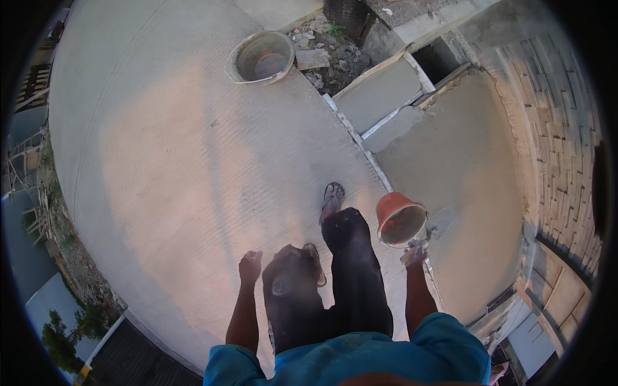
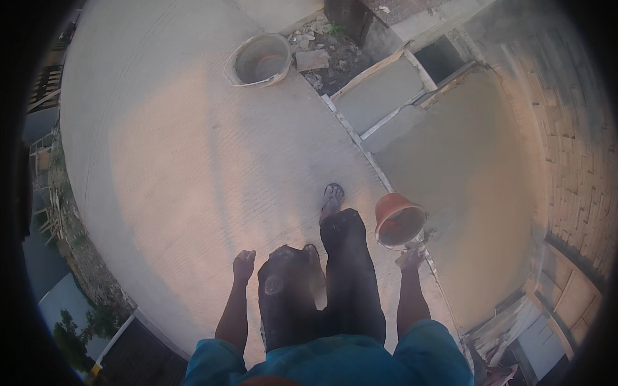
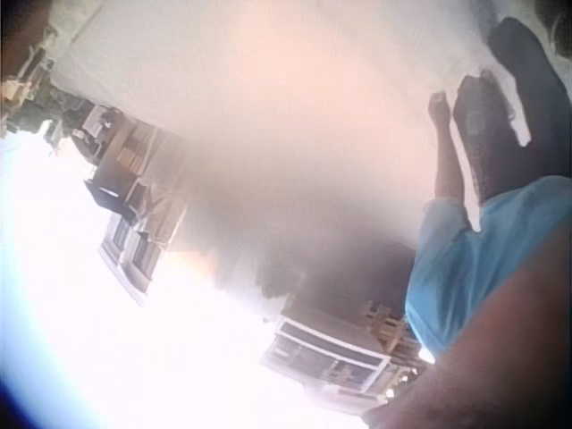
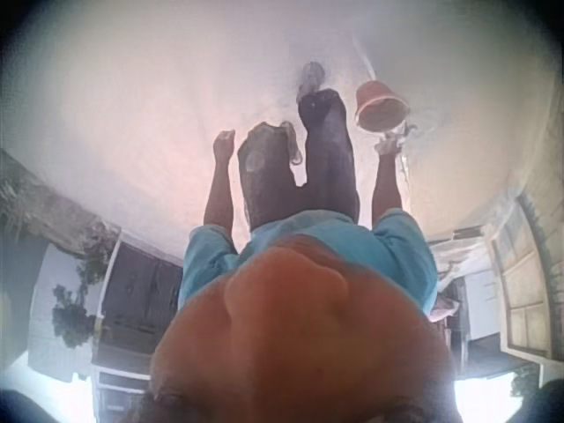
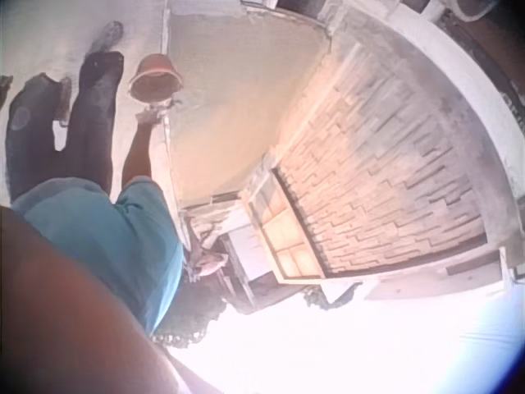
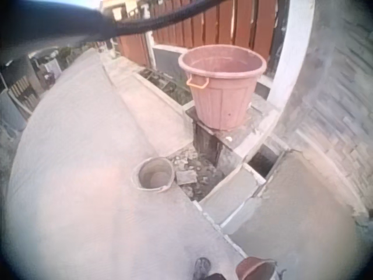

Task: The person scoops wet cement from a bucket using a trowel and applies it to a concrete floor surface, smoothing it in sections. The person moves around the area while repeatedly transferring and spreading the cement.

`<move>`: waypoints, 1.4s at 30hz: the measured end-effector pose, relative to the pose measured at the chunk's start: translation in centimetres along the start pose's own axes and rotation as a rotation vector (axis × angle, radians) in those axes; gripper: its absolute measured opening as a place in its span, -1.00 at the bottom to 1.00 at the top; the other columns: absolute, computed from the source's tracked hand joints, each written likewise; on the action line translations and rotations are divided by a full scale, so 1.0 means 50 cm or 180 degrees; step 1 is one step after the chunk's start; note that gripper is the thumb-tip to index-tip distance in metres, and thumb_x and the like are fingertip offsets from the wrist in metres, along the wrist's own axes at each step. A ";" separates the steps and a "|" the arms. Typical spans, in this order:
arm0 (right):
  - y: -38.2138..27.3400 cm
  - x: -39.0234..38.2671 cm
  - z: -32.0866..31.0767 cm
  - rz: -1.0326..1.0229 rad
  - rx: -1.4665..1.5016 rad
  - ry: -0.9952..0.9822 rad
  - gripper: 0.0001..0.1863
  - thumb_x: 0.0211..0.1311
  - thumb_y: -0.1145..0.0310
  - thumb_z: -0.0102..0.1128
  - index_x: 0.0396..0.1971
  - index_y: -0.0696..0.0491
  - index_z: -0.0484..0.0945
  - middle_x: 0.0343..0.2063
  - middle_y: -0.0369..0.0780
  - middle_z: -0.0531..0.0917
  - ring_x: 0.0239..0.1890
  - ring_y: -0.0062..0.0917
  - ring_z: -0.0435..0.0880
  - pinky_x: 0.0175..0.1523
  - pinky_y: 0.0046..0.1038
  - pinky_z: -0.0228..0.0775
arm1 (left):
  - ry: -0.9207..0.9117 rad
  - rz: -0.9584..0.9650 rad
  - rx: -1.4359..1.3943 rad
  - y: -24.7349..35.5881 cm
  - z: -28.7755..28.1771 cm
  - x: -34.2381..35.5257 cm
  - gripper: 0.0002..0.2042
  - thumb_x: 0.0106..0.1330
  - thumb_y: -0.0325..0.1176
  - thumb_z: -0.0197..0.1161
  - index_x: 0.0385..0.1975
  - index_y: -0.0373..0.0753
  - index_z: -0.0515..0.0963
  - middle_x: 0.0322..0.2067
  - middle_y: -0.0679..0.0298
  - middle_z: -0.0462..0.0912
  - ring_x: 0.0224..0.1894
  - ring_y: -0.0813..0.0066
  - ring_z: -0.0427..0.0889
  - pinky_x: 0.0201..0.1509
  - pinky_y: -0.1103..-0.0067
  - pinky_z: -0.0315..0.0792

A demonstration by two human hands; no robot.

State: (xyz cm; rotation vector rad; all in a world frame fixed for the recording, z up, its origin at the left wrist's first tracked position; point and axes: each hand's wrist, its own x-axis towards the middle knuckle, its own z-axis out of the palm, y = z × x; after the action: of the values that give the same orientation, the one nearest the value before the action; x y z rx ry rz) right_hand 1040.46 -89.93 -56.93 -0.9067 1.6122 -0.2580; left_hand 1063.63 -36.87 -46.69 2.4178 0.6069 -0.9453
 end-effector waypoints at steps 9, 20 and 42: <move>-0.205 -0.218 0.264 0.0366 0.0903 -0.0054 -0.71 0.21 0.26 0.25 -0.13 -0.08 0.40 -0.13 -0.34 0.53 0.12 -0.43 0.52 0.21 -0.12 0.25 | -0.0471 -0.0046 -0.1518 0.421 -0.120 0.461 -0.70 0.37 -0.10 0.21 -0.37 -0.24 0.64 -0.50 0.35 0.63 -0.42 0.62 0.51 -0.30 0.63 0.38; -0.240 -0.529 0.621 0.0932 0.0608 0.0874 -0.37 0.39 0.12 -0.02 0.32 -0.04 -0.02 0.36 -0.11 0.16 0.48 -0.37 0.10 0.51 -0.13 -0.06 | -0.0328 -0.1725 -0.3698 0.838 0.044 1.029 -0.28 0.22 0.10 0.36 0.26 -0.24 0.35 0.24 0.08 0.36 0.15 0.08 0.51 0.08 0.16 0.49; 0.269 -0.962 0.251 0.1041 0.2968 0.1525 -0.73 0.20 0.30 0.21 -0.15 -0.02 0.39 -0.15 -0.28 0.55 0.01 -0.42 0.58 0.09 -0.17 0.40 | -0.0326 -0.0835 -0.2908 0.655 -0.261 0.641 -0.45 0.42 -0.12 0.06 0.34 -0.25 0.26 0.30 0.17 0.39 0.31 0.17 0.39 0.36 0.19 0.31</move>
State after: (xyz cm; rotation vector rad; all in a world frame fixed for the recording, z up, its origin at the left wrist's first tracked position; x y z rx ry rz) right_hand 1045.79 -44.60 -33.07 0.1516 1.7567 -0.9479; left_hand 1109.62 -48.07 -52.39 1.4921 1.0530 -0.6633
